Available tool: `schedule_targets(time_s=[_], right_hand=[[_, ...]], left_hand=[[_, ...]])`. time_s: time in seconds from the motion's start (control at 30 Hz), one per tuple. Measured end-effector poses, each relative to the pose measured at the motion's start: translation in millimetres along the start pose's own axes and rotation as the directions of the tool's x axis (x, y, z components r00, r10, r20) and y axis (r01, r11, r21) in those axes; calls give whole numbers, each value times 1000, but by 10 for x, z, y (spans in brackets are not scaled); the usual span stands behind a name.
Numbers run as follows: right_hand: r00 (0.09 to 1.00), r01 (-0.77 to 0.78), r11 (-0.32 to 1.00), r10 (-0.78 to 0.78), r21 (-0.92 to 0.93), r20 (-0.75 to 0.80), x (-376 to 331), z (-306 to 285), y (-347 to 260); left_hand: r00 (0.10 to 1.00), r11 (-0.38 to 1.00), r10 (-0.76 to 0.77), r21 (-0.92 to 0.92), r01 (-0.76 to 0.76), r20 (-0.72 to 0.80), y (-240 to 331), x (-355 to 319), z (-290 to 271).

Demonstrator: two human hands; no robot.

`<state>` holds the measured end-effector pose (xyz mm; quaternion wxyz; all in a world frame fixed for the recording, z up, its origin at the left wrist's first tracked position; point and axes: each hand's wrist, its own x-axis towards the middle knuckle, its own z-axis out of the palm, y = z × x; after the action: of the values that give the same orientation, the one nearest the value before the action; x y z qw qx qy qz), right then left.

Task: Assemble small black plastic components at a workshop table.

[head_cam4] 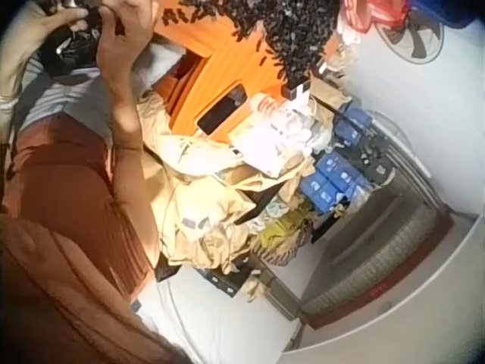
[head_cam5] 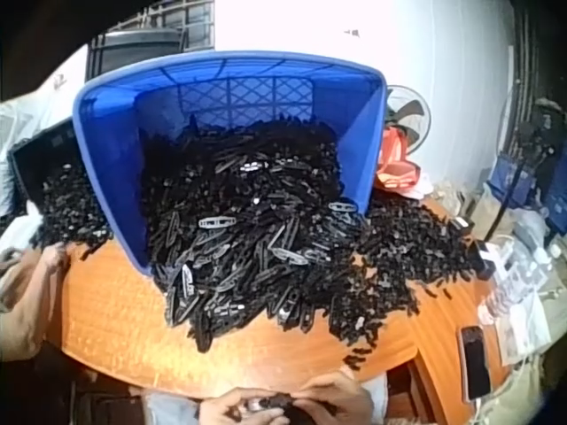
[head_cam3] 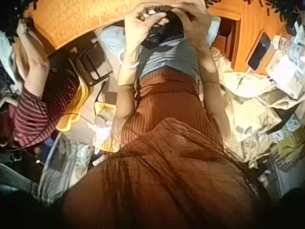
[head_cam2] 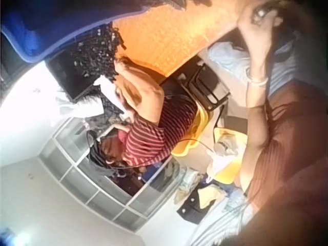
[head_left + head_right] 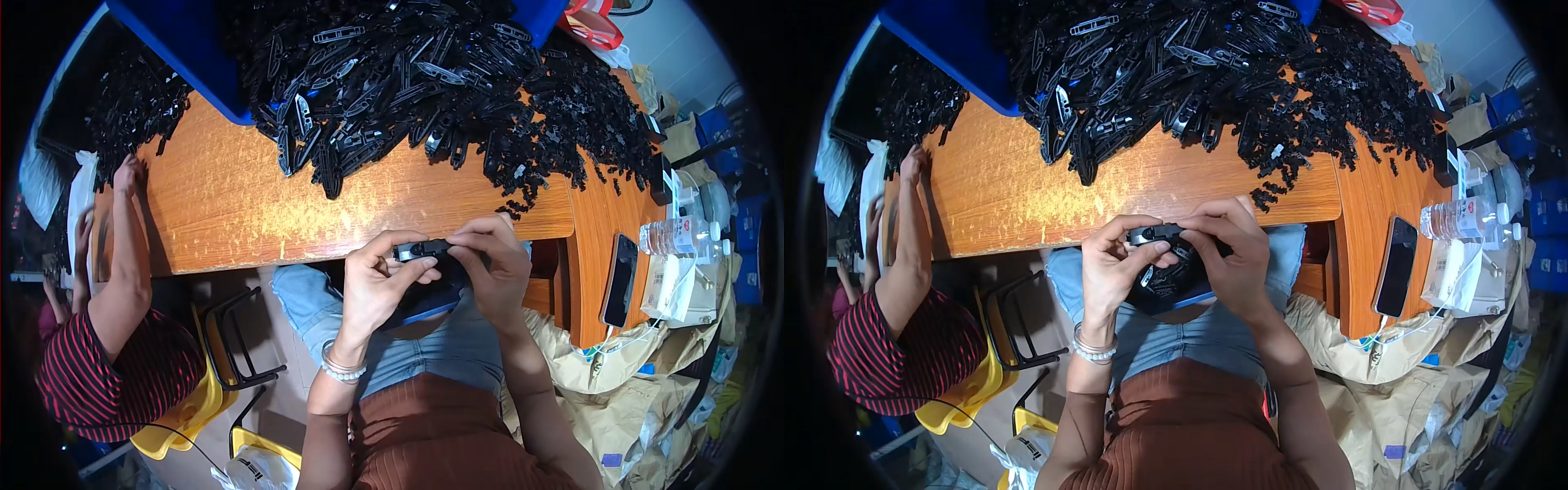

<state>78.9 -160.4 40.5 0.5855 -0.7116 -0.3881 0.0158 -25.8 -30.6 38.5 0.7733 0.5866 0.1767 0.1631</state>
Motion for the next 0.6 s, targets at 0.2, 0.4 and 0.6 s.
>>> schedule_targets(time_s=[0.2, 0.4, 0.6], right_hand=[[999, -2, 999, 4, -43, 53, -63, -45, 0], [888, -457, 833, 405, 312, 219, -237, -88, 120], [844, -535, 665, 448, 521, 295, -297, -41, 115]], left_hand=[[1000, 997, 16, -73, -18, -18, -55, 31, 39], [991, 985, 135, 110, -136, 21, -73, 31, 102], [990, 937, 128, 321, -138, 52, -67, -57, 79]])
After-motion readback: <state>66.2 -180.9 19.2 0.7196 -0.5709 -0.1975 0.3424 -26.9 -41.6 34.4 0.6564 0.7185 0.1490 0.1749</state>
